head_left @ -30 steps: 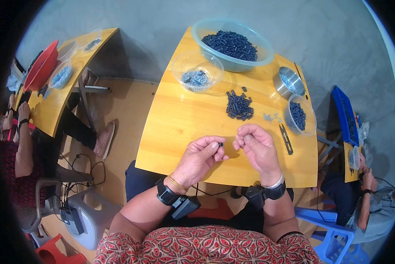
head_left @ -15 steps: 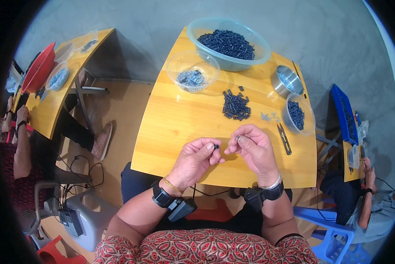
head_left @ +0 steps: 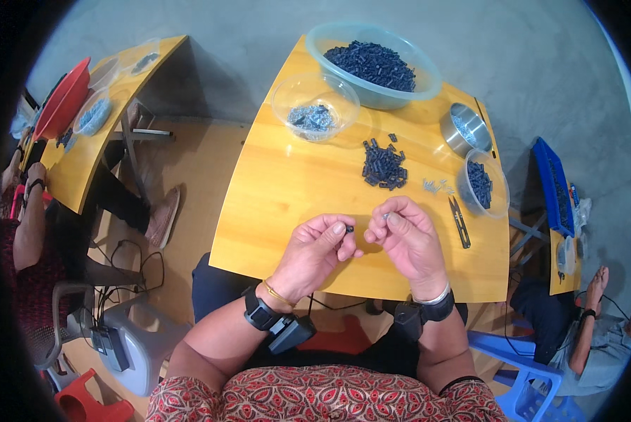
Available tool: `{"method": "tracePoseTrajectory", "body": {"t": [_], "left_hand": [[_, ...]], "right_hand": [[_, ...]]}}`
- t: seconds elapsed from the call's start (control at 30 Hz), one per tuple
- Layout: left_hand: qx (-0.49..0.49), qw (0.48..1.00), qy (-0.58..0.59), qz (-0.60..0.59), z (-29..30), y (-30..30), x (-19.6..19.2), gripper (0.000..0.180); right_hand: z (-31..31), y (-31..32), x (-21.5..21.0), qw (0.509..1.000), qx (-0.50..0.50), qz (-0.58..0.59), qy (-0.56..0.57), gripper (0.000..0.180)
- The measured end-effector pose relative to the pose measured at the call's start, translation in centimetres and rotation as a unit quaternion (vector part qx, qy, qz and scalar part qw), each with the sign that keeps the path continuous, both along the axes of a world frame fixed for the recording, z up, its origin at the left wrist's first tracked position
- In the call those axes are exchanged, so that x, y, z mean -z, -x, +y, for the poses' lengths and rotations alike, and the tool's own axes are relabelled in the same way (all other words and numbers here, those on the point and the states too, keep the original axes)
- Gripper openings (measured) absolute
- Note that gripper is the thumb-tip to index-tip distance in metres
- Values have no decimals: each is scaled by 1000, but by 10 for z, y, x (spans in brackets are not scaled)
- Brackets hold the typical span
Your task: Assembling small black plastic/rubber industrial components by hand at a workstation.
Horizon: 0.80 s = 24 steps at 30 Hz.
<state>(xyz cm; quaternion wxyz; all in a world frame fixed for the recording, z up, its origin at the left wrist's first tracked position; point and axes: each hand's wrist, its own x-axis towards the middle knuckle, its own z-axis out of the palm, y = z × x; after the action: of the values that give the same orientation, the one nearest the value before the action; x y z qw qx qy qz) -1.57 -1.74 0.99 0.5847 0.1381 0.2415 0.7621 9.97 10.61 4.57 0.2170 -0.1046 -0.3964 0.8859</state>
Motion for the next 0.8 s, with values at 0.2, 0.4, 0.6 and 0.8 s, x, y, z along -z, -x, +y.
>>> {"method": "tracePoseTrajectory", "body": {"t": [0.2,0.4,0.6,0.8], "left_hand": [[-15,1000,-10,-2,2,0,3,19],[-5,999,-25,-20,1,1,7,19],[-7,1000,-2,-28,0,1,2,17],[-11,999,0,-36,1,1,-1,17]], "right_hand": [[-6,2,-2,996,-13,-15,-91,10],[-13,5,-4,983,7,-52,-174,9],[-14,5,-3,972,15,-78,-221,8],[-13,6,4,960,37,-100,-257,7]]}}
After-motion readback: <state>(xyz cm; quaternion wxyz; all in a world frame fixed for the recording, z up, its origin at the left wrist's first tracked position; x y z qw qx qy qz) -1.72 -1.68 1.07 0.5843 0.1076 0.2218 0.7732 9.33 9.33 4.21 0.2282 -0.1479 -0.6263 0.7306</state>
